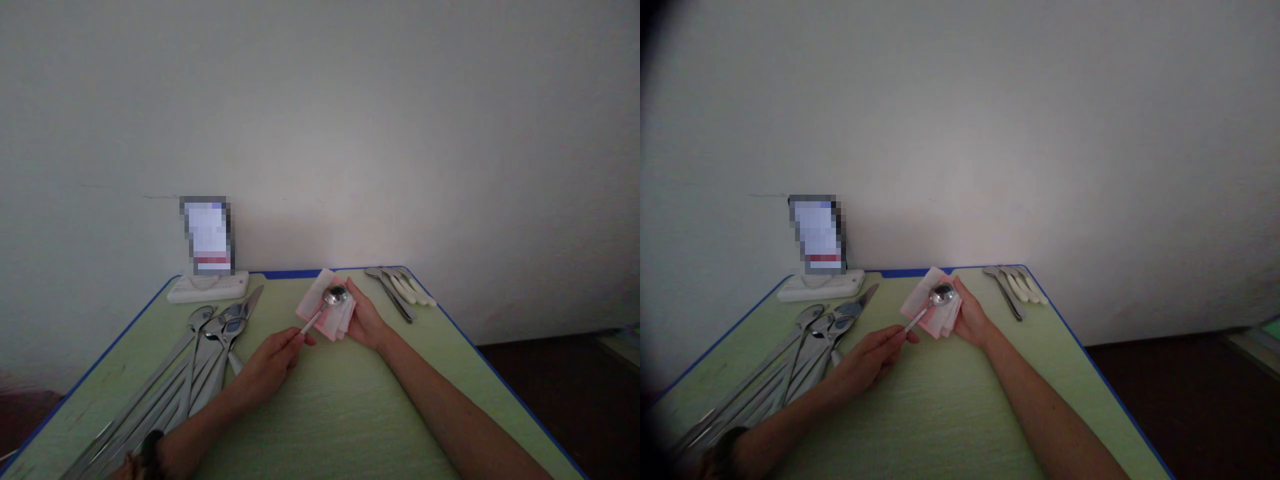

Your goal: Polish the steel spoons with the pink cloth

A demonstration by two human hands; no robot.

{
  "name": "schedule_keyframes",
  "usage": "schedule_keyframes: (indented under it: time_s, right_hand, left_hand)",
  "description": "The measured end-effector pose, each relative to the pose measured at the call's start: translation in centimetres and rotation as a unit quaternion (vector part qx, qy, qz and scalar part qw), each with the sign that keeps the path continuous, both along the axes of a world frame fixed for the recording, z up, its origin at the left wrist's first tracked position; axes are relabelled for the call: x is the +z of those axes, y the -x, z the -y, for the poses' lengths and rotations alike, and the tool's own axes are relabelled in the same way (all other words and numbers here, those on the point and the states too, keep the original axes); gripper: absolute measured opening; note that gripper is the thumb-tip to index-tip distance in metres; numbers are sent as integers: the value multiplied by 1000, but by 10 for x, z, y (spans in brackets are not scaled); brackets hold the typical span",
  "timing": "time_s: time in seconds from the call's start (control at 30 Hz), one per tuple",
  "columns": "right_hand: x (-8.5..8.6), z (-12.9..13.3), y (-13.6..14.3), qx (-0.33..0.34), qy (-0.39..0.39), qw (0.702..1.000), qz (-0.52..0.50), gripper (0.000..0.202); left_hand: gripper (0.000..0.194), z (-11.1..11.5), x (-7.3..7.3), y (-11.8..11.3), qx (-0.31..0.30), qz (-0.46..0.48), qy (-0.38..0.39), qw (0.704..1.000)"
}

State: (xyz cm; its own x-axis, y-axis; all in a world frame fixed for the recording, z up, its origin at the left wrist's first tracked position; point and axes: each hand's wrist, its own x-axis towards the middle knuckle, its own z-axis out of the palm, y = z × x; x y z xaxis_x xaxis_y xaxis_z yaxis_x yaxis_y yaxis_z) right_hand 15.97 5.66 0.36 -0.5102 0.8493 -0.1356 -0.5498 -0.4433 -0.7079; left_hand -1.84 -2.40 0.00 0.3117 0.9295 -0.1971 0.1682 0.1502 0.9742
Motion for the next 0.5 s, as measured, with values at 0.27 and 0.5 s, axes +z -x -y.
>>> schedule_keyframes:
  time_s: [0.27,0.5]
  right_hand:
    - [7,-6,-4,-141,7,987,-82,42]
    - [1,-2,1,-57,-2,998,5,37]
  left_hand:
    - [47,0,0,0,2,-3,-15,1000]
    - [46,1,3,-1,5,-9,2,1000]
